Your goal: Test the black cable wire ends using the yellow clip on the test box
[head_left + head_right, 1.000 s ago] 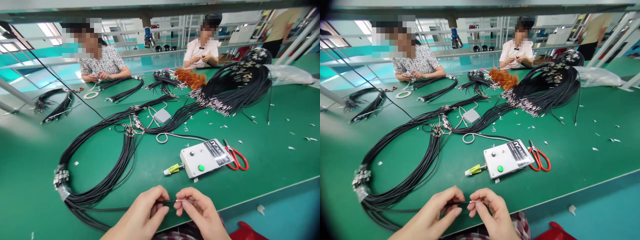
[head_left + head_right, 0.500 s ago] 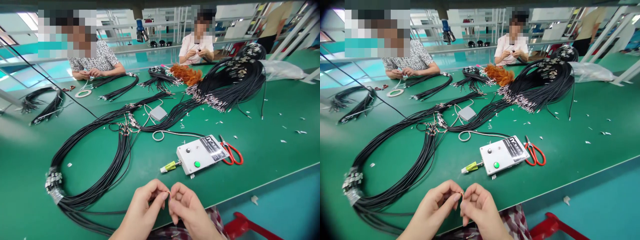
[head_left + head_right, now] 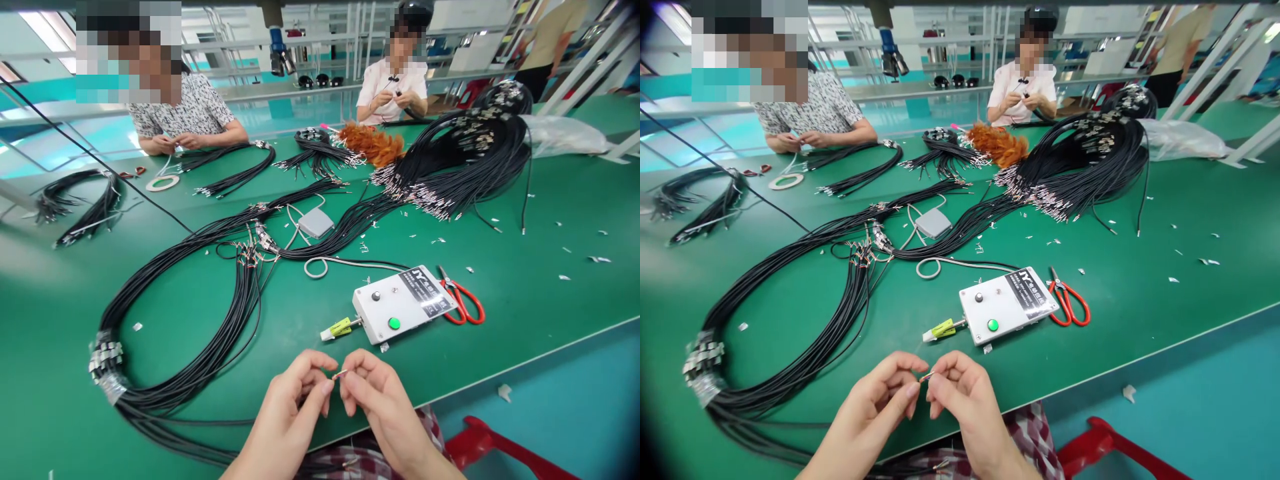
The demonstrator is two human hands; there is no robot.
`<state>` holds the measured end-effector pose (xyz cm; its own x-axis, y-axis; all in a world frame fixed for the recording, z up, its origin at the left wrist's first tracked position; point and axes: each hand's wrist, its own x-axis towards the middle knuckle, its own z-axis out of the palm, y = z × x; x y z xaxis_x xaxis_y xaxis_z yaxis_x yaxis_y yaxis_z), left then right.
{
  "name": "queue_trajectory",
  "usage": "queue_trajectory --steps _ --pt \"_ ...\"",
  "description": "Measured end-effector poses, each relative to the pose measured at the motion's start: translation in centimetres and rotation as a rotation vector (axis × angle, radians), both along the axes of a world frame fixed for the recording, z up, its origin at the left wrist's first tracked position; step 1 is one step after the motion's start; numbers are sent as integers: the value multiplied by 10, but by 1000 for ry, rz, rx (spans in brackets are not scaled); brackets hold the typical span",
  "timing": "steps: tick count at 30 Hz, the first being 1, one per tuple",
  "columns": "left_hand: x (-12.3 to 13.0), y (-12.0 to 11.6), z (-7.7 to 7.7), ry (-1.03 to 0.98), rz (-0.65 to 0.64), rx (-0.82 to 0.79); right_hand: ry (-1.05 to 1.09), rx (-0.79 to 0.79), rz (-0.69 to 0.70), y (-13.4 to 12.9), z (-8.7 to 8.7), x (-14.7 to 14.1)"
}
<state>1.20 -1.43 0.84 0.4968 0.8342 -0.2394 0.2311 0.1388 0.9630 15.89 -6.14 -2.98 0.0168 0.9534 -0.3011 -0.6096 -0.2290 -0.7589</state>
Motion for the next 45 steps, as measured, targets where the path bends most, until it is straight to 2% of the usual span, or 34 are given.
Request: queue_trajectory --steps 7,13,16,22,27,33,35,37,40,42,45 --pt "-1 -3 -2 -53 18 -55 -89 12 4 2 -5 -4" --pt "-5 2 2 -196 -16 -331 -168 41 56 7 0 -8" --pt "-7 1 0 -234 14 -383 -238 43 108 8 4 -8" --pt "-1 -3 -8 -136 257 -308 -502 81 196 4 9 -4" --pt "-2 -2 -11 -65 212 -171 -860 233 225 2 13 12" --pt "-4 0 -16 -39 167 -133 -1428 588 85 5 15 22" --pt "-5 -2 -17 31 105 -18 -1594 737 86 8 16 20" --pt "-5 -4 -18 123 32 199 -1708 843 127 12 19 20" --pt "-3 -5 -18 195 -33 459 -1800 903 190 20 24 28" --pt "-3 -1 -19 197 10 444 -1808 897 179 27 28 36" --pt "-2 11 -19 146 136 238 -1878 863 144 41 31 47"
